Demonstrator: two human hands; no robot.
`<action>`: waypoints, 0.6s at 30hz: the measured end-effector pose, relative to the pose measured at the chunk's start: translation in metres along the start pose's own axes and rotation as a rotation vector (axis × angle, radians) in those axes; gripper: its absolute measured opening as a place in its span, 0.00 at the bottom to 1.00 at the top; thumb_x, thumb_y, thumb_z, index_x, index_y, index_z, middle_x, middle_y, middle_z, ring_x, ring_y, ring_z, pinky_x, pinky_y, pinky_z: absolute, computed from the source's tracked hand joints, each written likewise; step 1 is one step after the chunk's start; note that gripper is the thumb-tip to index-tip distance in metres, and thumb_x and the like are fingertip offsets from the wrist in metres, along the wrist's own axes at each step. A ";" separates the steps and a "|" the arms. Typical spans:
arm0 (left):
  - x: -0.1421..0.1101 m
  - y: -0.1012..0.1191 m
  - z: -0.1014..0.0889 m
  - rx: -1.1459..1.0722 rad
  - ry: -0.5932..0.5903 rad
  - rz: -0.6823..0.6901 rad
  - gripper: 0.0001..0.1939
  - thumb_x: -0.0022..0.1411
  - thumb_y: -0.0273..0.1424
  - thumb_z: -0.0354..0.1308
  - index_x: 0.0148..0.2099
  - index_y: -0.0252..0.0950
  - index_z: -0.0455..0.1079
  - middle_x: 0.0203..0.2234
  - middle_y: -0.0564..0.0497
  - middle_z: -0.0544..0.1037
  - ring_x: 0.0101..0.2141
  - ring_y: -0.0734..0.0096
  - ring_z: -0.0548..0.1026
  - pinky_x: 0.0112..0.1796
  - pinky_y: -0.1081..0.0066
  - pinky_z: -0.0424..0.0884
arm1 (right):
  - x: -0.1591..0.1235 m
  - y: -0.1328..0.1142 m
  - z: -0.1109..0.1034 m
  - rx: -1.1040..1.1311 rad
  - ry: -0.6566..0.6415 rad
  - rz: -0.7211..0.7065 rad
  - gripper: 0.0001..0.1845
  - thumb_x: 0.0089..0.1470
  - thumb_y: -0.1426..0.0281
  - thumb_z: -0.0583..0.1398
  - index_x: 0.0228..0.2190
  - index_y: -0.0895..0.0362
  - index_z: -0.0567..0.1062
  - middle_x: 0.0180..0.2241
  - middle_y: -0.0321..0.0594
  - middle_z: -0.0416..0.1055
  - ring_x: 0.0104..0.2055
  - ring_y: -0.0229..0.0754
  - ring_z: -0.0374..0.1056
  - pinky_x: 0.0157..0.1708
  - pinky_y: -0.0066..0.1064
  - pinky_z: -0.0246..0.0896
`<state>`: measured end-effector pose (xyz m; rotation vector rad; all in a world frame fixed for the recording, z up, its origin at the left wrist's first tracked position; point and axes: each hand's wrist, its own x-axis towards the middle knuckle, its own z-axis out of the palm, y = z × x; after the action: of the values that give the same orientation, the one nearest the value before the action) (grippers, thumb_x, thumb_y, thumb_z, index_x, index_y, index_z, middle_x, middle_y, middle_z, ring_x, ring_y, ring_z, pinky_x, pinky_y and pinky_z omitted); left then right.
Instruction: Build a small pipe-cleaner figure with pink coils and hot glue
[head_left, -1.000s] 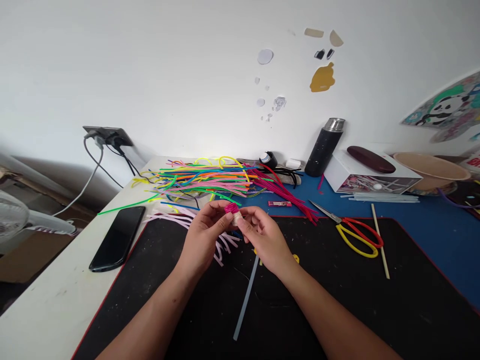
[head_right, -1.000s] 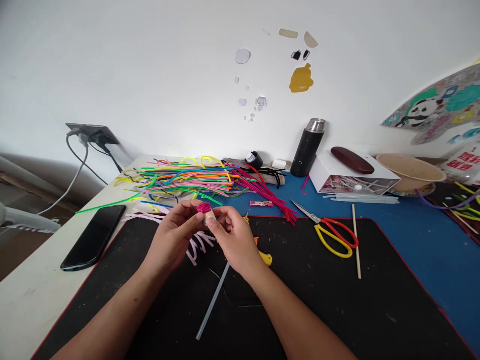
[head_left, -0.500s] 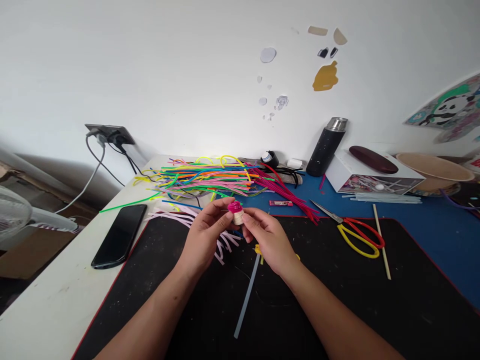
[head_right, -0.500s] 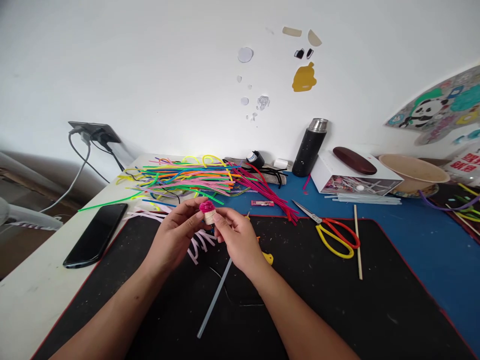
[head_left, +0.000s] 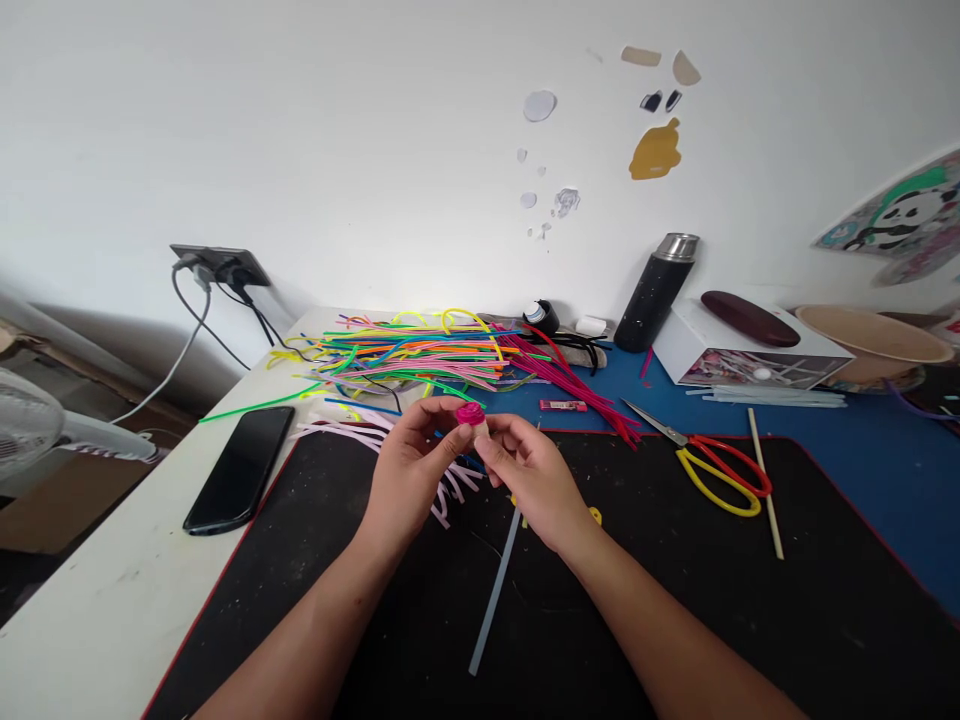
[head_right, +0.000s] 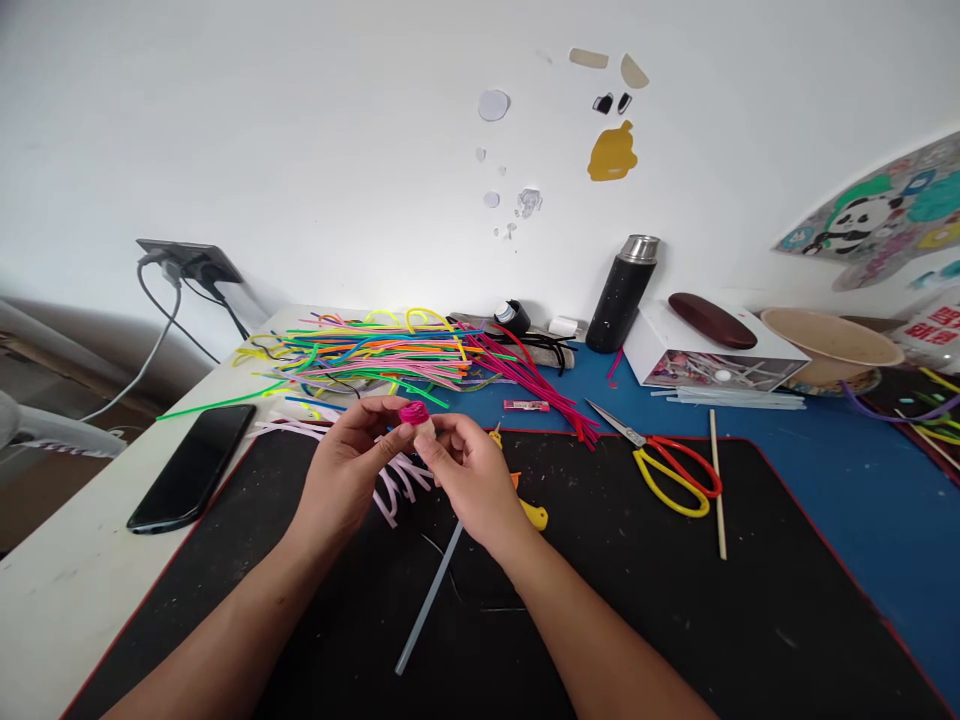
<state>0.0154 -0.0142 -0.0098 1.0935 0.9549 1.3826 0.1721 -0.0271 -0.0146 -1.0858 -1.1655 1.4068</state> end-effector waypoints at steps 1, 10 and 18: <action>0.000 0.001 0.000 -0.001 -0.005 -0.005 0.14 0.59 0.36 0.76 0.46 0.39 0.80 0.38 0.49 0.83 0.40 0.64 0.80 0.42 0.68 0.77 | 0.000 0.000 0.000 -0.011 -0.002 -0.001 0.24 0.56 0.46 0.70 0.43 0.52 0.79 0.29 0.34 0.70 0.28 0.40 0.65 0.28 0.33 0.62; 0.000 -0.001 -0.003 -0.004 0.000 0.012 0.15 0.64 0.37 0.73 0.52 0.41 0.81 0.41 0.49 0.81 0.42 0.65 0.78 0.45 0.67 0.77 | 0.000 -0.005 -0.002 0.010 0.013 -0.012 0.23 0.58 0.47 0.69 0.41 0.52 0.82 0.29 0.36 0.72 0.28 0.40 0.63 0.29 0.33 0.62; -0.002 0.004 -0.003 0.044 -0.156 0.043 0.25 0.61 0.34 0.75 0.59 0.44 0.78 0.48 0.47 0.82 0.48 0.60 0.79 0.50 0.63 0.76 | -0.002 -0.011 -0.002 0.045 0.008 -0.042 0.19 0.58 0.49 0.70 0.39 0.52 0.83 0.29 0.35 0.73 0.26 0.38 0.62 0.28 0.32 0.62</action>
<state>0.0118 -0.0168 -0.0070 1.2424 0.8562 1.2947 0.1756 -0.0283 -0.0041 -1.0293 -1.1394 1.3889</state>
